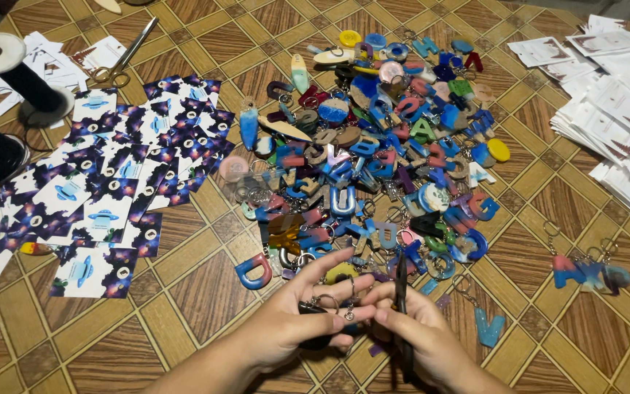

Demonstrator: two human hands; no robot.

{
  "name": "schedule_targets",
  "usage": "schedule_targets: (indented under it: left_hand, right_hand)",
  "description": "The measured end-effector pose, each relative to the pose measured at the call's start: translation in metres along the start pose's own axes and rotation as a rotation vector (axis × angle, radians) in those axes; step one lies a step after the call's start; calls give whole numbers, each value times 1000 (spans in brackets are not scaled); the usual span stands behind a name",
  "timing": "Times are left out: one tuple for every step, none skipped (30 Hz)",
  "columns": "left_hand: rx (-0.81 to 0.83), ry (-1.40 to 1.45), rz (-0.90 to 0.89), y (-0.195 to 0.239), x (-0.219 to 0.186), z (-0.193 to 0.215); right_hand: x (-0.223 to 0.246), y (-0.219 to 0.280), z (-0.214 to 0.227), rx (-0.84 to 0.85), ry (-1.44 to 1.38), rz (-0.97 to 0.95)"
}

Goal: The person uses pliers to attach a metal ring to a purple letter-shaped charm. They then connect the ring to a chain and place the assembled keychain on the table among other finished items.

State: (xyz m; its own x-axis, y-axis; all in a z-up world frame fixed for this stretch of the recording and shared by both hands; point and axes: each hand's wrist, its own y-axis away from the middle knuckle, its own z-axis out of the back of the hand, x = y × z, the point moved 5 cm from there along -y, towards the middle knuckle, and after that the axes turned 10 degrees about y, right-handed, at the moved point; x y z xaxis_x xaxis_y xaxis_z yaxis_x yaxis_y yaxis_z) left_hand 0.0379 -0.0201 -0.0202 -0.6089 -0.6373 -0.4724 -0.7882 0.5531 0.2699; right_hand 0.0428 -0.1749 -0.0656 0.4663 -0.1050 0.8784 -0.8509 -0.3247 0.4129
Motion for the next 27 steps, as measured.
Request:
schedule_targets:
  left_hand:
    - [0,0,1,0,1,2]
    - [24,19,-3,-1,2,2]
    - [49,38,-7,-1,2,2]
    - [49,37,-7,-1,2,3]
    - [75,8,-1,-1,3,3]
    - [102,-22,4,0,4,2]
    - [103,-23,5,1,3,0]
    - [118,-57,19,2,3,-3]
    - [133,-91,34,3,4,-5]
    - [133,-91,34,3,4,-5]
    - [122,-89,64,3,6,-4]
    - [110,-86,94,3,8,-3]
    - [110,-86,94,3,9,-3]
    - [126,-69,100,3,10,-3]
    - [142,-51,105,3,11,-3]
    - [142,-51,105,3,10,-4]
    - [136,-67,105,3,10,-5]
    - [129,-82,105,3,9,-5]
    - [130,-82,105,3,10,-3]
    - [137,-69,111,2,11,-2]
    - [143,-55,117,2,13,-1]
    - [143,-54,117,2,12,-2]
    - [132,-74,118,2,11,-2]
    - [120,-94,119,2,10,-3]
    - [120,-94,119,2,10,-3]
    - [120,-97,122,2,10,-3]
    - [121,-100,124,2,10,-4]
  right_hand:
    - [2,1,-1,-1,-1,0]
    - [4,1,-3,4,18,-3]
    - [5,2,-4,8,36,-4]
    - [4,1,-4,8,35,-4]
    - [2,0,-1,-36,16,-17]
    - [-1,0,2,-80,-2,-30]
    - [3,1,0,-81,-3,-29]
    - [6,2,-3,-58,-11,-38]
    - [8,3,-6,-35,-19,-47]
    - [7,2,-5,-36,-19,-47]
    - [3,1,-4,-29,-22,-71]
    - [0,1,-3,-22,-25,-95]
    - [-7,-1,0,-22,-25,-95]
    - [-15,-3,3,0,-83,-117]
    - [-23,-4,5,21,-140,-138]
    - [-21,-4,5,21,-141,-139]
    - [-20,-4,3,30,-126,-142]
    - [-19,-4,2,39,-111,-145]
    - [-15,-3,0,40,-111,-145]
    - [-9,-3,-3,37,-90,-111]
    - [-4,-3,-5,34,-70,-80]
    - [-3,-2,-5,34,-70,-81]
    - [-1,-2,-5,31,-67,-77]
    - [0,-2,-5,27,-64,-73]
    - [1,-1,-5,27,-64,-74]
    - [1,0,-4,13,-69,-81]
    - [1,0,-3,-1,-74,-89]
